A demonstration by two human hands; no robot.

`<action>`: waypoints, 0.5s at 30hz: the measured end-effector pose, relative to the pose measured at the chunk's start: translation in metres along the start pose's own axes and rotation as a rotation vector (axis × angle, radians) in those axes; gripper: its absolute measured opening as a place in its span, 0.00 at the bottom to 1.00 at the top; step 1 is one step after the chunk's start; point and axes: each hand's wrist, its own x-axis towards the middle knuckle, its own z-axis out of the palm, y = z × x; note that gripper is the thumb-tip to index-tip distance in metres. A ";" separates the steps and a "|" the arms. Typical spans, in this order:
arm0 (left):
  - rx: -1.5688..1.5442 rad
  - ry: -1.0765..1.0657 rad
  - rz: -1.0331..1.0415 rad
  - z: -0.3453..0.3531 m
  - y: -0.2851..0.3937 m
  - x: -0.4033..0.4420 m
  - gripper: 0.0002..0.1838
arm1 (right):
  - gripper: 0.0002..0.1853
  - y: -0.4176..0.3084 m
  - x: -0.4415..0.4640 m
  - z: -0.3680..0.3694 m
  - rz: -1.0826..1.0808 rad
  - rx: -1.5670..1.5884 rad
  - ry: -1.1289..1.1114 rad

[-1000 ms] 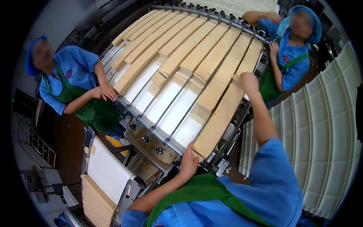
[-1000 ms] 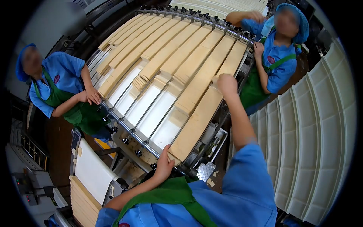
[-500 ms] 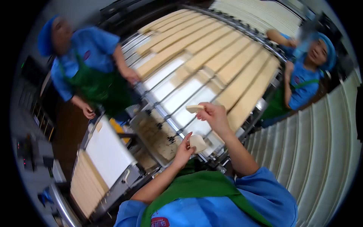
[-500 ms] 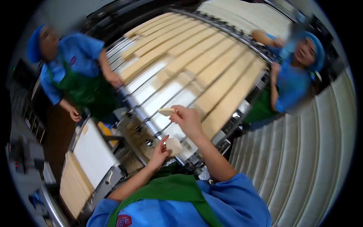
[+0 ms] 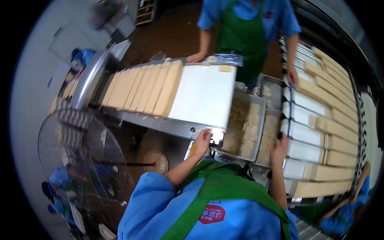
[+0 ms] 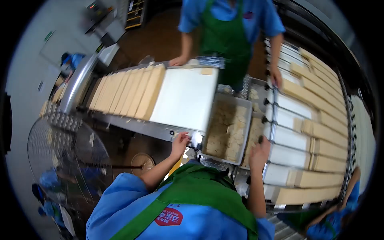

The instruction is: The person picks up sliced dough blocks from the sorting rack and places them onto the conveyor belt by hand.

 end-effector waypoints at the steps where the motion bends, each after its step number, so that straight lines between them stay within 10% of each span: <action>1: 0.013 0.065 0.017 -0.020 -0.011 0.006 0.14 | 0.15 -0.002 0.001 -0.001 -0.009 -0.028 0.003; 8: 0.110 0.563 -0.004 -0.135 -0.081 0.059 0.14 | 0.14 0.003 0.010 0.010 -0.074 -0.138 -0.026; 10: 0.163 0.625 -0.018 -0.159 -0.053 0.074 0.17 | 0.14 -0.009 0.026 0.006 0.190 -0.049 -0.217; 15: 0.305 0.701 -0.011 -0.189 -0.017 0.121 0.40 | 0.16 -0.076 0.079 0.051 -0.093 0.076 -0.123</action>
